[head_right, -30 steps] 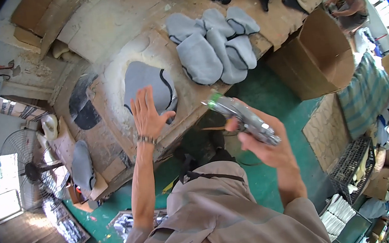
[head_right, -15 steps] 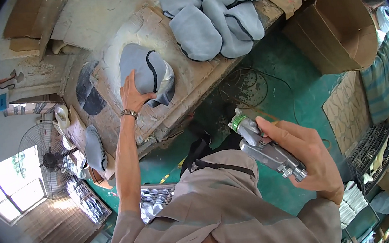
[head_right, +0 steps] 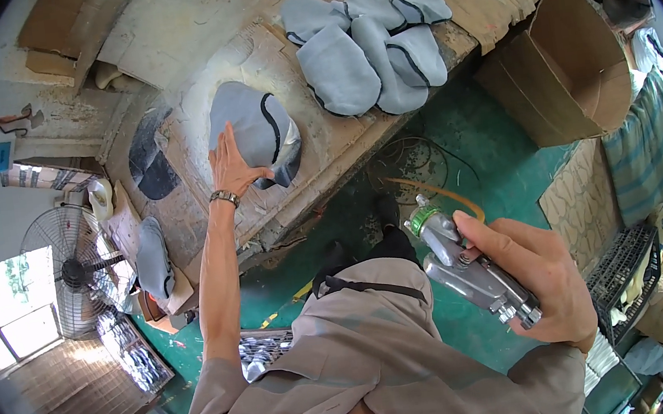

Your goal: Spraying adhesive onto shoe lining components and arranging them on a workbench in a factory setting.

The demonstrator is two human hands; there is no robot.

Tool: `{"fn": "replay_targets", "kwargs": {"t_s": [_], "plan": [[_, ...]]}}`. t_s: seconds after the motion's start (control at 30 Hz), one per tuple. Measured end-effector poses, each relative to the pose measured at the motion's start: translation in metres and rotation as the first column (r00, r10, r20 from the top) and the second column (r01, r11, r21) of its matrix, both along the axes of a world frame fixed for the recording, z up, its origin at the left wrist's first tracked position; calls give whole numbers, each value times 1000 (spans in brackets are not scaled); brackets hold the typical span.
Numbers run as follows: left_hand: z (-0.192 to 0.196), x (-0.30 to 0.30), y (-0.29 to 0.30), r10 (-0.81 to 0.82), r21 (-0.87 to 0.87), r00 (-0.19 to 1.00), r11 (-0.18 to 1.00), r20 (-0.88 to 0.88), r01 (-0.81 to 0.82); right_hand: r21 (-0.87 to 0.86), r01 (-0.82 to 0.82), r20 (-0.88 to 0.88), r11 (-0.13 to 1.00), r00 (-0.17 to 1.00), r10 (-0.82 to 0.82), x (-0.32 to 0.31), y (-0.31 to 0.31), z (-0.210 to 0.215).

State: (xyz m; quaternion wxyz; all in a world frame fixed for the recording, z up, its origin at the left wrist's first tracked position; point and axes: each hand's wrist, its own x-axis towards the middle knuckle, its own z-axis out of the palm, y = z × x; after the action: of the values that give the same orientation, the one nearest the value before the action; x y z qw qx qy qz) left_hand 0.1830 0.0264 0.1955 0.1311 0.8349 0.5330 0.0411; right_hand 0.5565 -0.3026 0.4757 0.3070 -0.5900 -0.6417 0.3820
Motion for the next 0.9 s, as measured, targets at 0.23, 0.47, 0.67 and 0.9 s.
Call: {"fn": "replay_targets", "kwargs": {"t_s": [0.23, 0.47, 0.67, 0.9], "plan": [[10, -44, -50, 98, 265, 961, 950, 260, -168, 32, -22, 128, 999, 992, 17, -26, 22, 11], [-72, -154, -192, 454, -99, 760, 880, 465, -465, 76, -22, 201, 997, 980, 7, -69, 45, 32], [-218, -265, -359, 872, -531, 489, 427, 27, -732, 186, 107, 230, 977, 962, -149, -135, 64, 46], [-290, -313, -482, 960, -842, -117, -279, -254, -461, 111, 14, 302, 994, 952, -47, -204, 66, 71]]}}
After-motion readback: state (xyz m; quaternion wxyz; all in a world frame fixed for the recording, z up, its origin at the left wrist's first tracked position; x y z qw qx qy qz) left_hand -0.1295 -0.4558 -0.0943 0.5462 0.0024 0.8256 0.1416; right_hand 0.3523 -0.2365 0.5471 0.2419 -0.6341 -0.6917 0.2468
